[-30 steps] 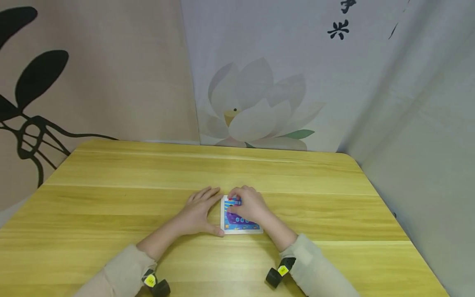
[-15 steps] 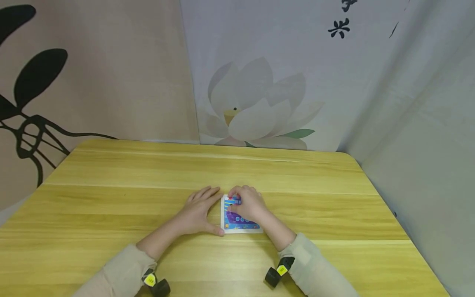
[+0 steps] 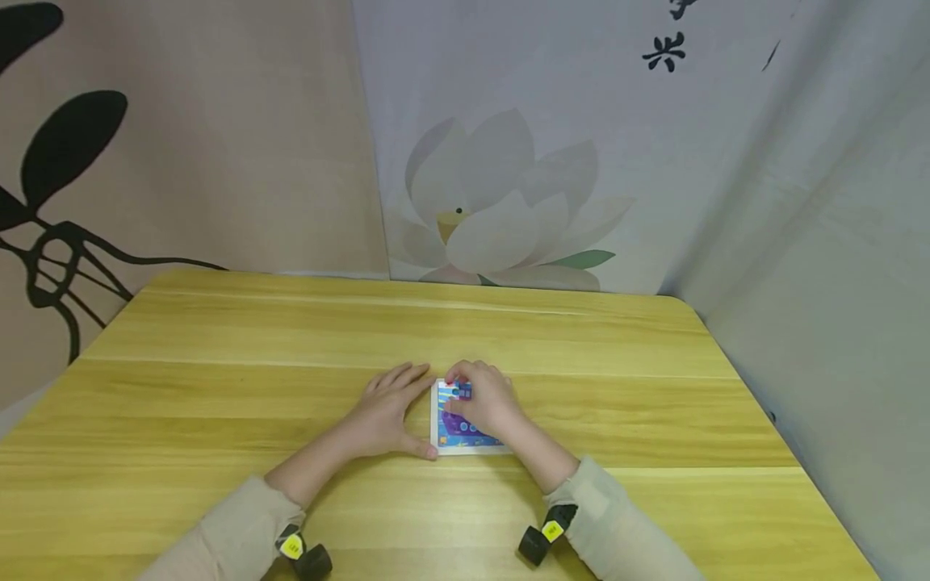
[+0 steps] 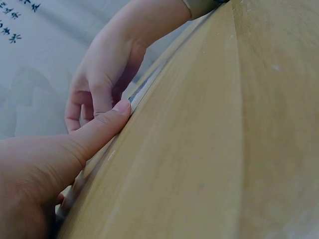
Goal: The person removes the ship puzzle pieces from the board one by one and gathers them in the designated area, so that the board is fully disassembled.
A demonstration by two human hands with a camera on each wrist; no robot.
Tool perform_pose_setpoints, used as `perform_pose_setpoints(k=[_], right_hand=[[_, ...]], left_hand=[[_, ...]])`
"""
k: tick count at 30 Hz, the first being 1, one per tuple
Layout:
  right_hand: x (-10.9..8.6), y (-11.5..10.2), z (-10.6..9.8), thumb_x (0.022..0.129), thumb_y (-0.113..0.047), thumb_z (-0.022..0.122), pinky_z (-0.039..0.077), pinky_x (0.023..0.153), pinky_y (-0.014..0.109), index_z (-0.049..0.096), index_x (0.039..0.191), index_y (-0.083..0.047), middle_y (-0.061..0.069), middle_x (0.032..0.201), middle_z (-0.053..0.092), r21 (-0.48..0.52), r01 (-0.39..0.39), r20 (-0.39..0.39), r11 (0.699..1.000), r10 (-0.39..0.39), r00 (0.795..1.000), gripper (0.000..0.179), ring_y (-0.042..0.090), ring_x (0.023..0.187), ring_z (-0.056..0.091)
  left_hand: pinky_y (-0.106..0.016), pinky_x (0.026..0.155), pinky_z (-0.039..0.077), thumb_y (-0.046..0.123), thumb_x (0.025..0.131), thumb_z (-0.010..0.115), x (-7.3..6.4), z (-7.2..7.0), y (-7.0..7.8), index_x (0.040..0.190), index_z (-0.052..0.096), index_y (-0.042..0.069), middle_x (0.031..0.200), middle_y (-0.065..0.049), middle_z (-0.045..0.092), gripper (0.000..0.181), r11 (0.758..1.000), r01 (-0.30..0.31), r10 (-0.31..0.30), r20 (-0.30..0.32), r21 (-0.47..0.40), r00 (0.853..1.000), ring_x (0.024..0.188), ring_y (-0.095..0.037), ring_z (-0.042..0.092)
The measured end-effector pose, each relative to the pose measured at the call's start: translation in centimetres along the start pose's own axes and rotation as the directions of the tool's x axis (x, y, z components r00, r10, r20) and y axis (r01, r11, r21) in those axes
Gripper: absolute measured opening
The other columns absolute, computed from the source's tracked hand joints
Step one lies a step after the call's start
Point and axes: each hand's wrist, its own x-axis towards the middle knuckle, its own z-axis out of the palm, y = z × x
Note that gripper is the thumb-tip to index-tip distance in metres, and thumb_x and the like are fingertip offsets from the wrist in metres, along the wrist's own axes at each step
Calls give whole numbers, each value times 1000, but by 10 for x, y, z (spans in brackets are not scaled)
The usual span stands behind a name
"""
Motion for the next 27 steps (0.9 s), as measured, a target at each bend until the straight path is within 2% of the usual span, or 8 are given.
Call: perform_pose_setpoints(k=[5,11,14,21,27], right_hand=[[-1,4,2,80,-16,79,35,90,48,65,108,-15,-8,83,60,80,18,-38,997,-15,999,31,15,84,52],[-1,7,3,84,-8,73,45,69,33,67,106,-13,-8,76,60,221,-4,-63,975,18,998,24,12,71,52],[-1,8,3,85,-6,71,46,64,27,69,103,-12,-6,75,60,267,1,-71,964,19,997,19,12,70,53],[0,11,0,85,-5,71,47,62,27,70,102,-10,-2,75,62,358,-4,-64,934,29,998,18,14,69,53],[1,14,-6,86,-5,71,47,68,31,70,104,-10,-1,78,64,413,-35,-52,910,62,997,19,16,74,55]], left_hand=[[-63,108,13,74,58,72,0,0,-1,146,37,4,154,-15,26,118,1000,-5,5,-3,4,1000,141,-39,15],[-63,108,12,74,58,72,0,1,-2,147,37,4,154,-15,25,118,1000,0,0,0,-2,1000,141,-39,15],[-63,108,12,74,58,72,0,1,-2,147,37,4,154,-15,25,118,1000,2,-2,1,-3,1000,141,-39,15],[-63,108,11,75,57,71,0,1,-2,147,37,5,155,-14,25,119,1000,3,-3,2,-4,1000,141,-39,14],[-63,108,11,77,57,69,0,2,-2,147,37,5,155,-14,25,120,1000,2,-2,4,3,1000,141,-39,14]])
